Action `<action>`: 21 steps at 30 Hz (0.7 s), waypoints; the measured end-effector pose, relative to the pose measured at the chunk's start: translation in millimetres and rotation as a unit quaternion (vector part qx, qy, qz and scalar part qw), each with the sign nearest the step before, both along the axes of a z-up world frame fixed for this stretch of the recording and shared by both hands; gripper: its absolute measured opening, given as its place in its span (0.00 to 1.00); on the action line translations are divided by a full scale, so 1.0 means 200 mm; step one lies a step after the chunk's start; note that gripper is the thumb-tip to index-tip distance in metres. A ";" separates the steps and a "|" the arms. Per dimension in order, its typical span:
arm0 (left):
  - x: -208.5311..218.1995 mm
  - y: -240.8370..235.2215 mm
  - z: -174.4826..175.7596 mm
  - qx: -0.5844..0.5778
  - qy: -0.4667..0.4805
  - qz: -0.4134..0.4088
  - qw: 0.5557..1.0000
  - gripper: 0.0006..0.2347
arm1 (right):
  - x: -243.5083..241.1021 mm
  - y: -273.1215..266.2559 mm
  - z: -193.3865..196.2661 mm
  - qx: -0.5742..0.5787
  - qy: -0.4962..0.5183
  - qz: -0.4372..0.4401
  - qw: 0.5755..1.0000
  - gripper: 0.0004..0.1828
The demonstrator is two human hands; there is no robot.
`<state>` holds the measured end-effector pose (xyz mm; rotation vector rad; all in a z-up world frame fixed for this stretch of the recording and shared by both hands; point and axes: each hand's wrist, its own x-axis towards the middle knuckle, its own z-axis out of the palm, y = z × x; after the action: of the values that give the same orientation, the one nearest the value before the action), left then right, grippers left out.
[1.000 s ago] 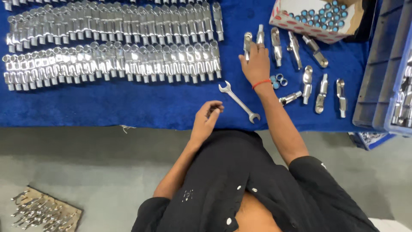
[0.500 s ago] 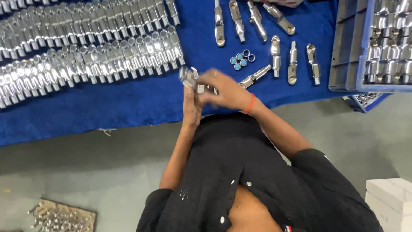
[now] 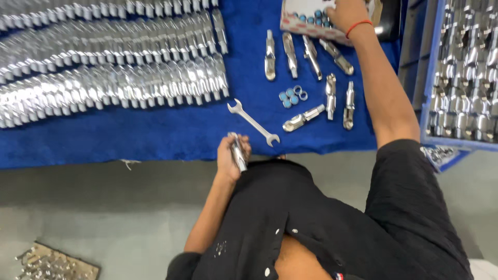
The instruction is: The person assembles metal mechanical components by hand and using a wrench. They pick up blue rings and metal pins from containers on a blue table, insert the rings into the metal joints, and tighten the assembly using a wrench.
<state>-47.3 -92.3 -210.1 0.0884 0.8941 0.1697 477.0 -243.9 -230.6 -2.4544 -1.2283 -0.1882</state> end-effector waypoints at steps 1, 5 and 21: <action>-0.02 0.00 0.02 0.004 0.019 -0.004 1.000 0.09 | 0.07 0.03 -0.03 0.021 0.006 0.082 0.996 0.14; -0.11 0.00 0.13 0.013 -0.019 -0.054 0.998 0.16 | 0.19 0.16 -0.12 -0.128 -0.021 0.061 0.990 0.12; -0.04 0.37 0.33 0.279 -0.085 -0.188 0.938 0.16 | -0.21 0.35 0.30 0.070 -0.014 0.006 0.997 0.17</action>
<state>-55.6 -19.0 -144.4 0.7588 0.6211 0.0670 434.8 -174.7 -170.0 -2.3314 -1.1981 -0.2953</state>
